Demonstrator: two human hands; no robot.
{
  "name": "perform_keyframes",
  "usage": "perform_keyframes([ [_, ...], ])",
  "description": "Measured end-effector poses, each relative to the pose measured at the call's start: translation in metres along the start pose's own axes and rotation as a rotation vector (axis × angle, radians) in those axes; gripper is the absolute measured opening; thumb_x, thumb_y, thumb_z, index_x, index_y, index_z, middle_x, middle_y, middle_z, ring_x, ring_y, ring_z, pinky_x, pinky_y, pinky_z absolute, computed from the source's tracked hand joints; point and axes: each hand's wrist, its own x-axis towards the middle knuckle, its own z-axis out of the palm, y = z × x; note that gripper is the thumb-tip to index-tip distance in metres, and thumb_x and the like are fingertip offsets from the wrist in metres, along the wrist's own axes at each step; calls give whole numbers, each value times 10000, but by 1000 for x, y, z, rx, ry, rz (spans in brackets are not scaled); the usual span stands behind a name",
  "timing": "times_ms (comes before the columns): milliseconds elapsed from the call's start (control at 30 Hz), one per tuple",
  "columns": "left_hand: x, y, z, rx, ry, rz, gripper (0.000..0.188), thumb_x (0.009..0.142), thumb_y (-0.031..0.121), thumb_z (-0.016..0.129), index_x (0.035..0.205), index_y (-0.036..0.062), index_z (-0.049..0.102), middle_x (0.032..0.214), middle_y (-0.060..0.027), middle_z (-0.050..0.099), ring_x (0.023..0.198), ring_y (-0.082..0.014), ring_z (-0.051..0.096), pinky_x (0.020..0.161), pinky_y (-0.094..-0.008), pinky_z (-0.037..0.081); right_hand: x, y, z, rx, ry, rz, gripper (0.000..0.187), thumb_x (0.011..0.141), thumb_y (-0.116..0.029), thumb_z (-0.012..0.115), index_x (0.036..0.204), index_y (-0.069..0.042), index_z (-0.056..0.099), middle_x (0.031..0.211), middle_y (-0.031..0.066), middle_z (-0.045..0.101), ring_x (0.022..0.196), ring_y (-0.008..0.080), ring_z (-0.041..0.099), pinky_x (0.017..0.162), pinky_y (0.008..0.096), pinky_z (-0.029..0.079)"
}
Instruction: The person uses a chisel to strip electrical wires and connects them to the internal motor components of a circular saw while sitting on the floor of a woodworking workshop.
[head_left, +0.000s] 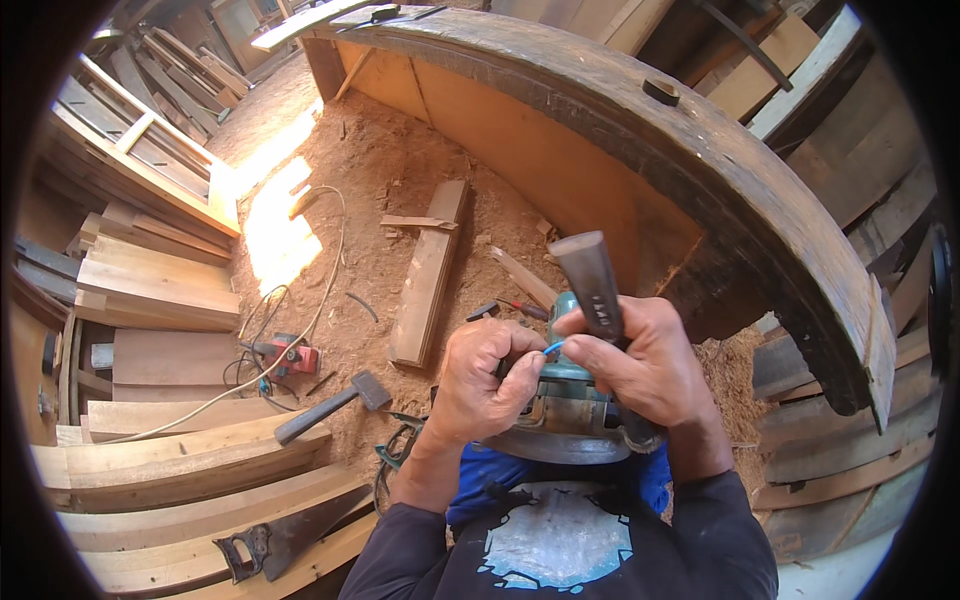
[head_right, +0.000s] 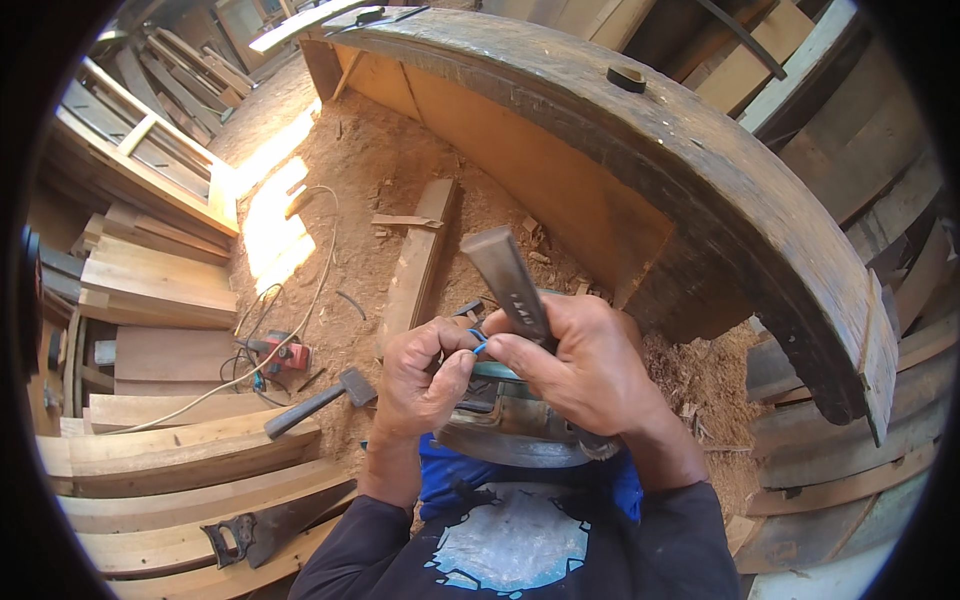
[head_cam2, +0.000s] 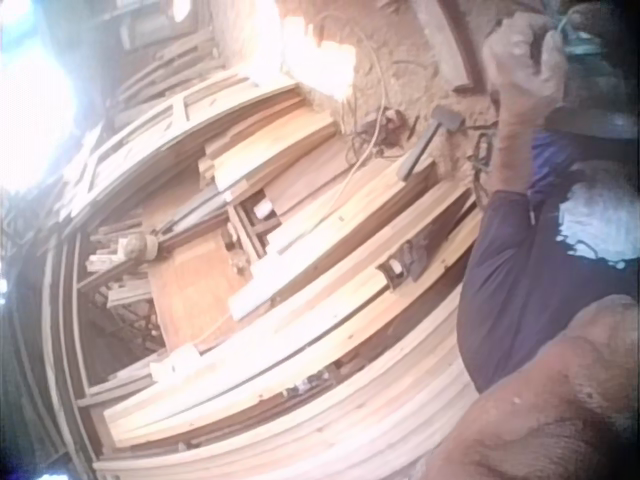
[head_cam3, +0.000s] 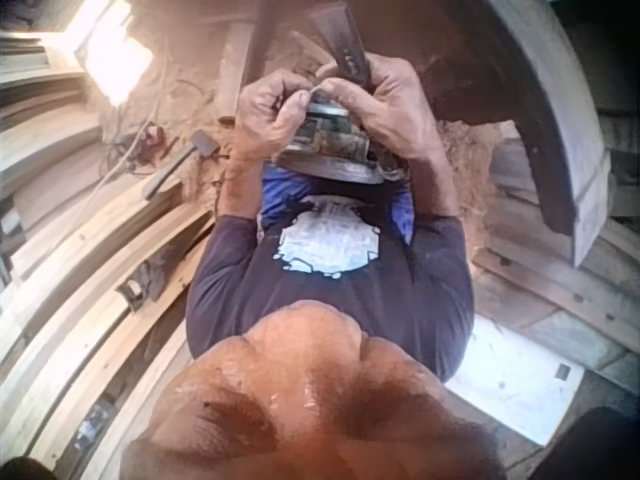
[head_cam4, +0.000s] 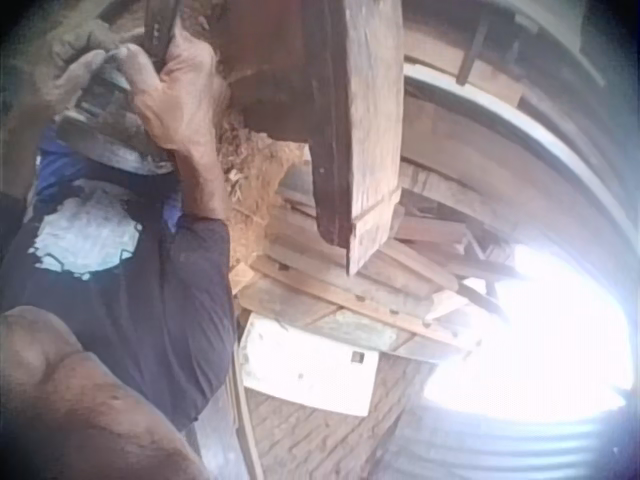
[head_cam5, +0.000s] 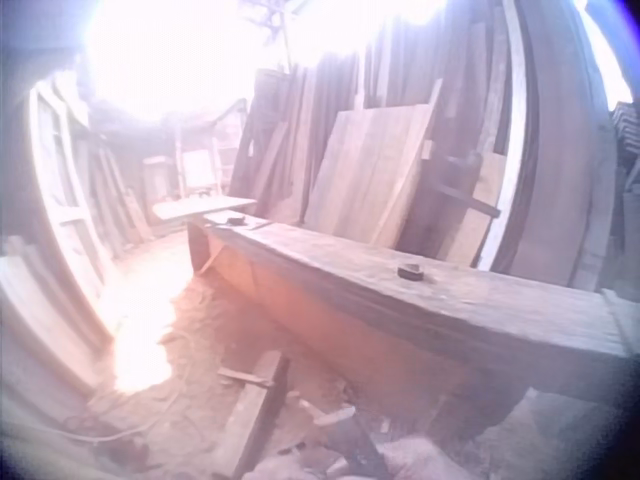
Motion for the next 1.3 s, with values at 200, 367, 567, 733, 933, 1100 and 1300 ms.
perform_keyframes([
  [200, 8, -2, -3, 38, -120, 95, 40, 835, 84, 648, 836, 44, 648, 686, -86, 614, 589, -243, 560, 576, -362, 428, 23, 28, -13, 233, -220, 115, 191, 935, -181, 691, 856, -9, 673, 670, 5, 603, 525, 60, 550, 495, 207, 440],
  [367, 9, -11, 2, -51, -149, 81, 71, 850, 129, 640, 826, 62, 645, 675, -75, 610, 575, -237, 552, 570, -363, 417, 40, 37, -20, 462, -424, 263, 232, 944, -235, 694, 890, -11, 674, 689, 27, 624, 491, 65, 557, 448, 206, 469],
  [567, 9, -20, 3, -85, -158, 129, 90, 867, 116, 637, 814, 43, 635, 696, -76, 618, 580, -197, 538, 564, -327, 411, 42, 37, -20, 522, -464, 330, 233, 966, -229, 660, 924, 0, 656, 693, 27, 617, 493, 58, 557, 445, 202, 475],
  [733, 4, -12, 1, -269, 91, -154, 49, 943, 33, 594, 894, 28, 594, 746, 12, 540, 648, -50, 460, 584, -231, 382, 15, 19, -15, 554, -89, 100, 259, 1035, -210, 466, 1163, 9, 523, 755, 16, 557, 493, 52, 507, 463, 210, 452],
  [933, 5, -20, 4, -155, 138, -107, 35, 957, 35, 591, 924, 27, 580, 741, 23, 523, 650, -38, 466, 584, -219, 396, -30, 19, 11, 864, -424, 342, 252, 1057, -229, 439, 1175, -6, 446, 761, 41, 494, 502, 99, 501, 502, 243, 475],
  [1100, 2, -18, 3, -148, 124, -78, 137, 992, 144, 606, 969, 11, 584, 879, -46, 641, 780, -93, 629, 689, -237, 517, -30, 32, 26, 958, -520, 349, 264, 1063, -240, 435, 1185, -6, 432, 774, 44, 488, 499, 94, 492, 493, 247, 474],
  [1300, -2, -18, 0, -114, 113, -47, 145, 998, 149, 594, 986, 4, 596, 870, -47, 636, 776, -96, 633, 697, -236, 522, -28, 35, 31, 933, -522, 348, 241, 1065, -215, 421, 1182, -5, 434, 768, 36, 489, 482, 85, 484, 491, 255, 491],
])
